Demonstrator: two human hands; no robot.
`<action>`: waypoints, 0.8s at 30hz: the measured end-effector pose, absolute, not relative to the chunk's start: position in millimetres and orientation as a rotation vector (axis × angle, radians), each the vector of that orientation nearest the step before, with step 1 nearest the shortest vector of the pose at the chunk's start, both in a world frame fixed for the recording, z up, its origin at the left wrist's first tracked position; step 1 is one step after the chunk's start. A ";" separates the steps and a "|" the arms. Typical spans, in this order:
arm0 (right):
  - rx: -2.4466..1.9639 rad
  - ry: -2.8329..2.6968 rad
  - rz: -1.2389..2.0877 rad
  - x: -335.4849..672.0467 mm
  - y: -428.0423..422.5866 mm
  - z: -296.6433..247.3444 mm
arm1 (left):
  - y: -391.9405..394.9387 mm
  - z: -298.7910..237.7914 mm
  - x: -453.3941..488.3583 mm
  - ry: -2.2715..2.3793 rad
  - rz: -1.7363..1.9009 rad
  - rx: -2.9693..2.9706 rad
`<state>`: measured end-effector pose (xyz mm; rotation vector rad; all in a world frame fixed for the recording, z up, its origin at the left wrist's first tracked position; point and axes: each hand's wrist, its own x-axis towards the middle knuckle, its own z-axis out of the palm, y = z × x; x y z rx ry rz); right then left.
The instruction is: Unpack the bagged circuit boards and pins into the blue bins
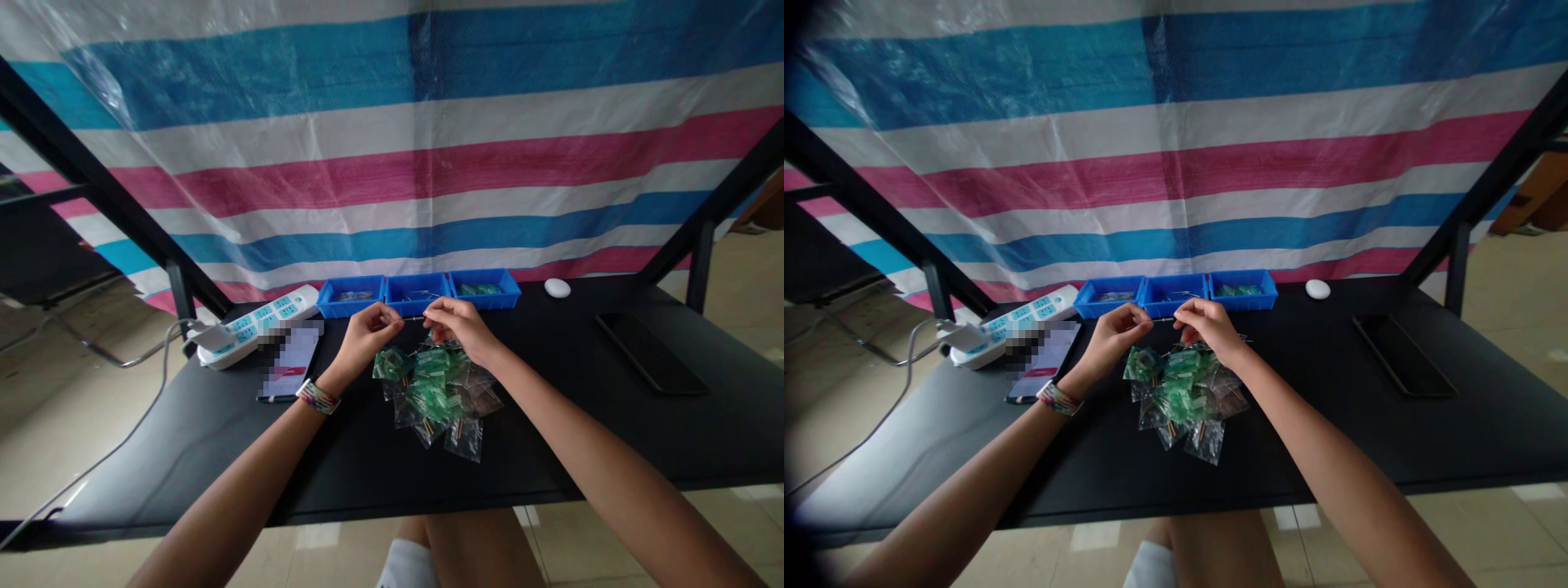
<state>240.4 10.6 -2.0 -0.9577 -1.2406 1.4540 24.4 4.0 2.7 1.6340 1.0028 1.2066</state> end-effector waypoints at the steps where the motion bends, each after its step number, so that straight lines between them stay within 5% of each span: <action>1: -0.954 -1.245 1.463 240.5 10.1 -1.6 | 4.0 2.6 24.1 1.001 1.207 1.637; 9: -0.944 -1.316 1.385 237.2 8.4 -1.3 | 3.0 1.7 25.1 0.957 1.190 1.627; 24: -1.136 -1.573 0.310 259.2 41.1 -11.3 | 2.9 -13.5 26.2 1.173 0.706 2.442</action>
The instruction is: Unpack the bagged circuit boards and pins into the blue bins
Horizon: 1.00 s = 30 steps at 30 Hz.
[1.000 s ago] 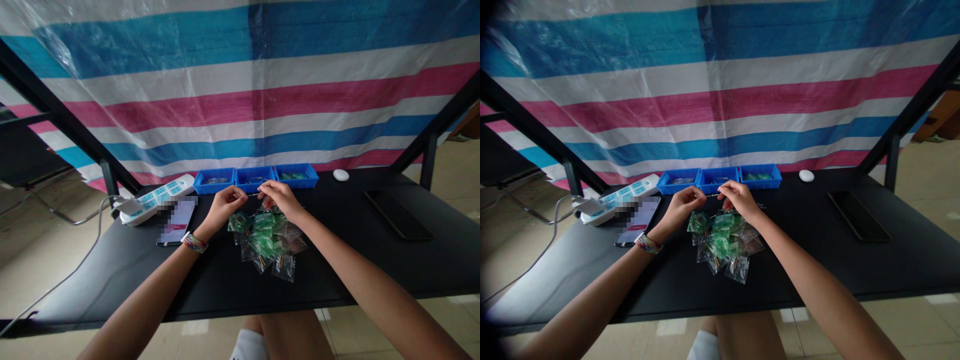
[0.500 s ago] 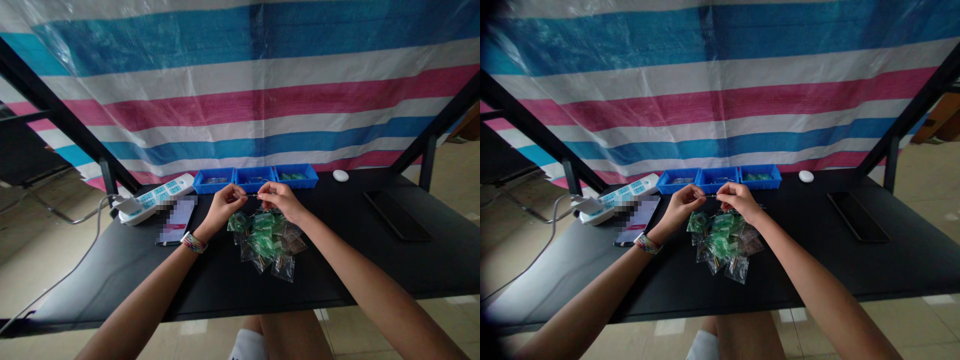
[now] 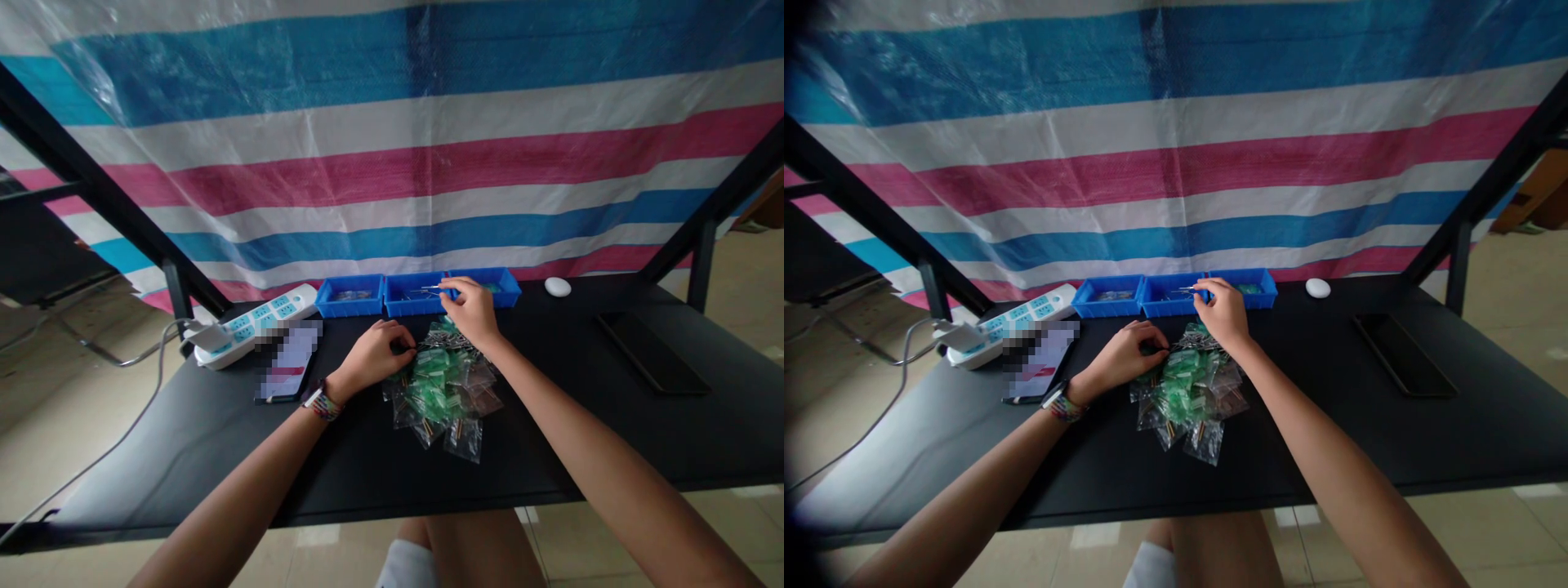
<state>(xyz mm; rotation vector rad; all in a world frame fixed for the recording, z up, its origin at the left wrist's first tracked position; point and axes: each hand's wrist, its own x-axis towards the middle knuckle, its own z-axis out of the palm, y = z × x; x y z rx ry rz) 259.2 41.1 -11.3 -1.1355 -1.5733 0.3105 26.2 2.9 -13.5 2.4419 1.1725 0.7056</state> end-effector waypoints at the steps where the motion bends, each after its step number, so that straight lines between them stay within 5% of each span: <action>1: -1.138 -1.625 0.286 259.4 41.3 -12.3 | 2.9 -12.7 26.3 1.164 0.694 2.457; 15: -1.094 -1.640 0.292 255.0 25.8 -8.1 | 4.5 -9.7 26.9 1.070 0.853 1.982; 30: -0.961 -1.725 0.946 239.2 2.0 0.6 | 2.4 -1.8 27.0 0.836 1.210 1.601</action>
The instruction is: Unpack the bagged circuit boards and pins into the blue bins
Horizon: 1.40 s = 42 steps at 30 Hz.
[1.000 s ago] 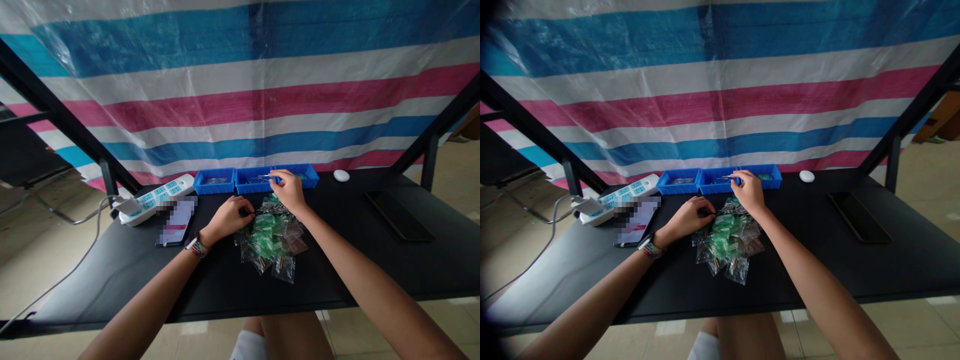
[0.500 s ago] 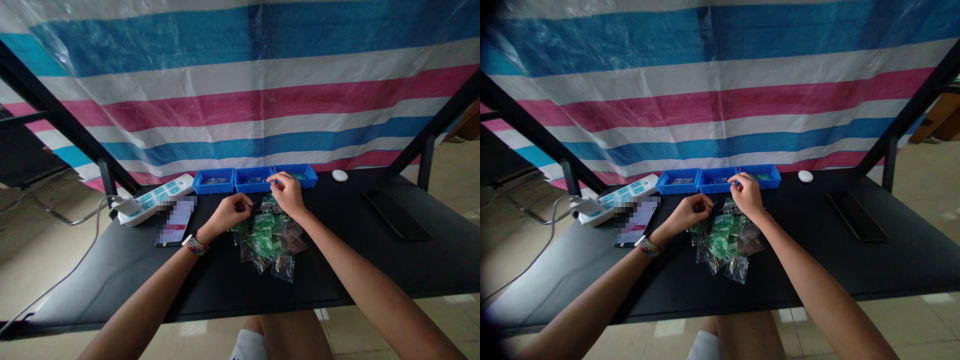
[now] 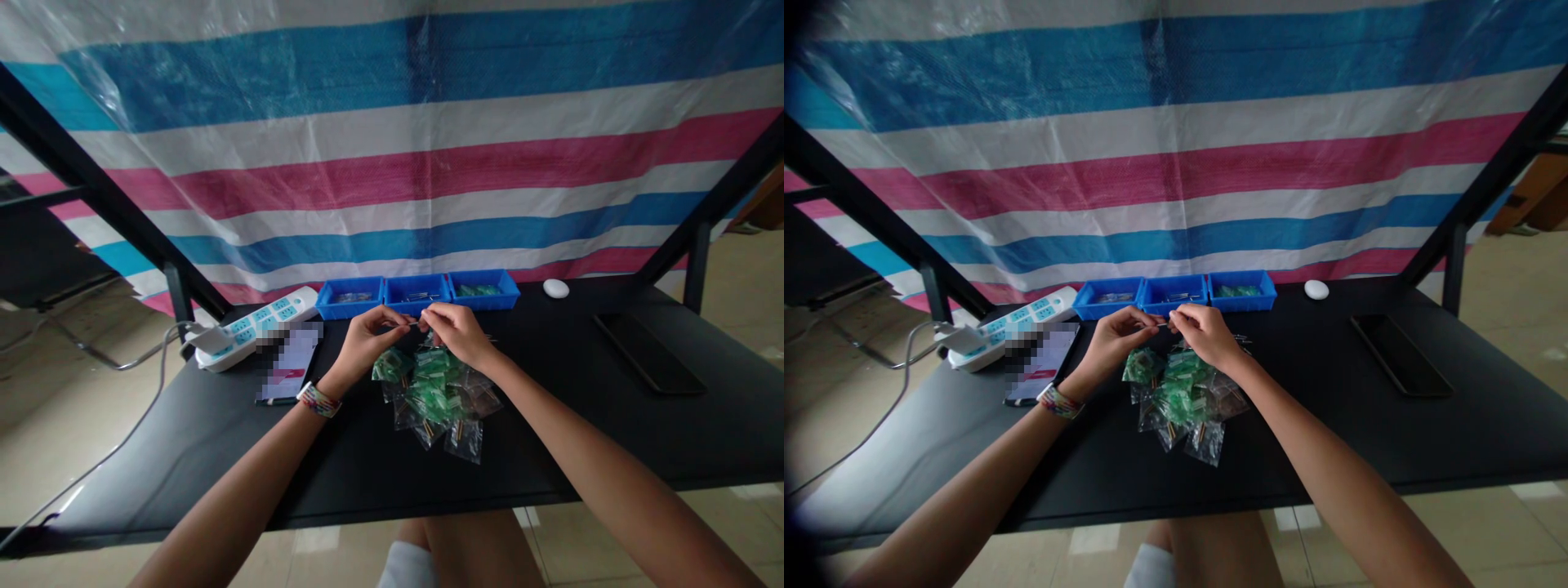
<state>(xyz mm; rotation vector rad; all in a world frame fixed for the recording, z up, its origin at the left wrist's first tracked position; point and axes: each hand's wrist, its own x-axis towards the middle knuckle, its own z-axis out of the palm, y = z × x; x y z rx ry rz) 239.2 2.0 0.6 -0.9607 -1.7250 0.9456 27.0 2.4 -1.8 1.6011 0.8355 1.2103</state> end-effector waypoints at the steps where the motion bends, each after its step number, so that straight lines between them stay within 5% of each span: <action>1: -0.957 -1.720 0.985 238.8 1.6 0.6 | 2.6 -2.2 26.9 0.846 1.226 1.605; 11: -0.908 -1.616 1.180 236.2 3.9 0.7 | 0.1 -1.5 30.0 0.855 1.215 1.549; 32: -0.936 -1.587 1.011 237.8 1.0 1.1 | 4.9 -3.3 26.1 0.934 1.022 1.433; 42: -0.935 -1.433 1.250 238.5 8.1 -6.7 | 2.3 3.7 27.3 0.929 1.173 1.523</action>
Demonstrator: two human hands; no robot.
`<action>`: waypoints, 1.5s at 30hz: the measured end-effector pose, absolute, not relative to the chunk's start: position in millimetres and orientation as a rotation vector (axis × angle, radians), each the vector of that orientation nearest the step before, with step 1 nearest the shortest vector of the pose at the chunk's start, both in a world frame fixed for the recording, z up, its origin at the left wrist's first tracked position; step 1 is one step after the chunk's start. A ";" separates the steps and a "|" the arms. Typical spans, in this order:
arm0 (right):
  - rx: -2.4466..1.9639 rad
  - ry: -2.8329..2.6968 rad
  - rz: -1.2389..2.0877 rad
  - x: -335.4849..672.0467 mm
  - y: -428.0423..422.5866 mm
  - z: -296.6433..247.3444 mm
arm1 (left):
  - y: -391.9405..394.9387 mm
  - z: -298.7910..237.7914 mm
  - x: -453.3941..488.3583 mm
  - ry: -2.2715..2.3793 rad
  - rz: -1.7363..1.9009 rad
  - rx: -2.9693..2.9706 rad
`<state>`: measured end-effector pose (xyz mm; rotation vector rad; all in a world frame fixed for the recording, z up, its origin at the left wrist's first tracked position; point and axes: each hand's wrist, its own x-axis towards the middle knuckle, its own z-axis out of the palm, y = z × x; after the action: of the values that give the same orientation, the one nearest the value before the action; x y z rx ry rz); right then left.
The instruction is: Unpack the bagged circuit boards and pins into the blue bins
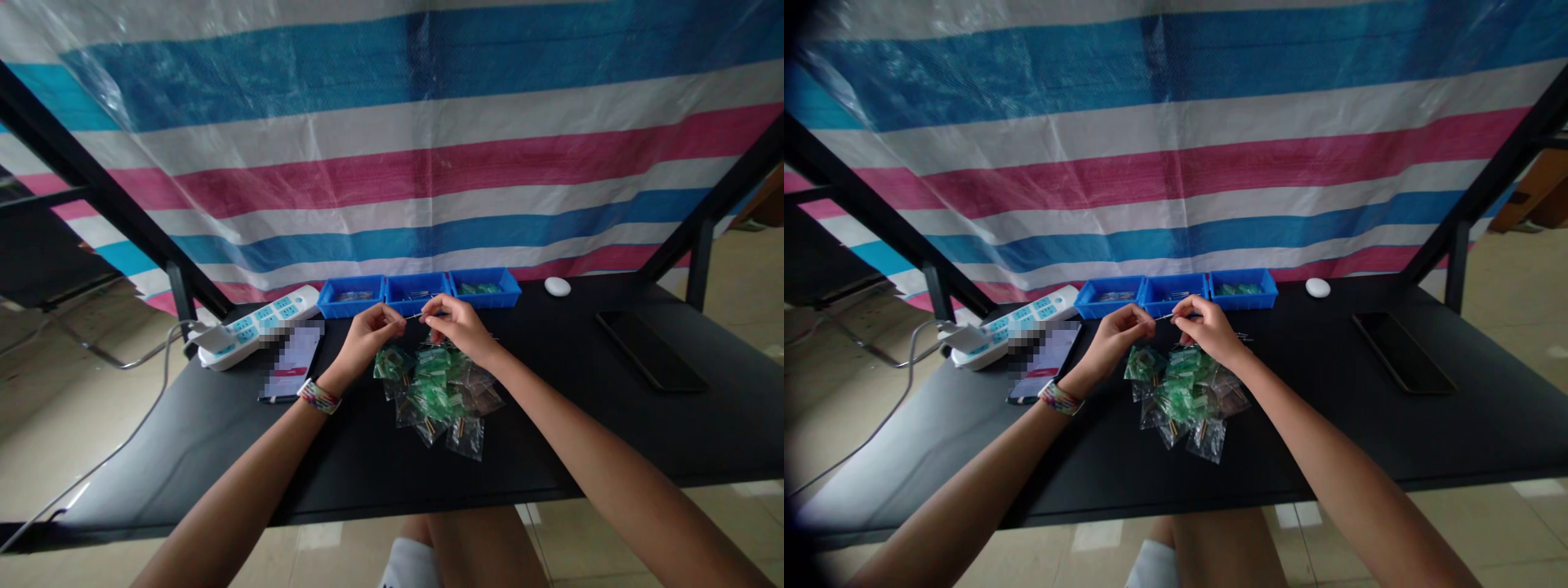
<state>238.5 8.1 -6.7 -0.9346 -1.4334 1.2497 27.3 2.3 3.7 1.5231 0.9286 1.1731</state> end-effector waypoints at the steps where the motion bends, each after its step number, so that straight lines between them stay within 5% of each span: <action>1: -0.921 -1.428 1.276 238.9 8.4 -7.1 | 2.1 4.1 27.2 0.933 1.180 1.529; 20: -0.928 -1.365 1.297 240.0 7.0 -5.4 | 0.2 3.8 29.0 0.902 1.188 1.575; 33: -1.154 -1.393 0.419 258.5 38.7 -12.8 | -3.8 7.6 13.5 1.296 0.584 2.649; 45: -1.187 -1.697 0.240 257.7 22.2 -6.0 | 9.9 -1.2 7.0 1.011 0.596 2.282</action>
<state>257.7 22.2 -6.0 -1.1875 -1.6970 0.2399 7.0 9.9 -1.2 2.2818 1.0106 0.5955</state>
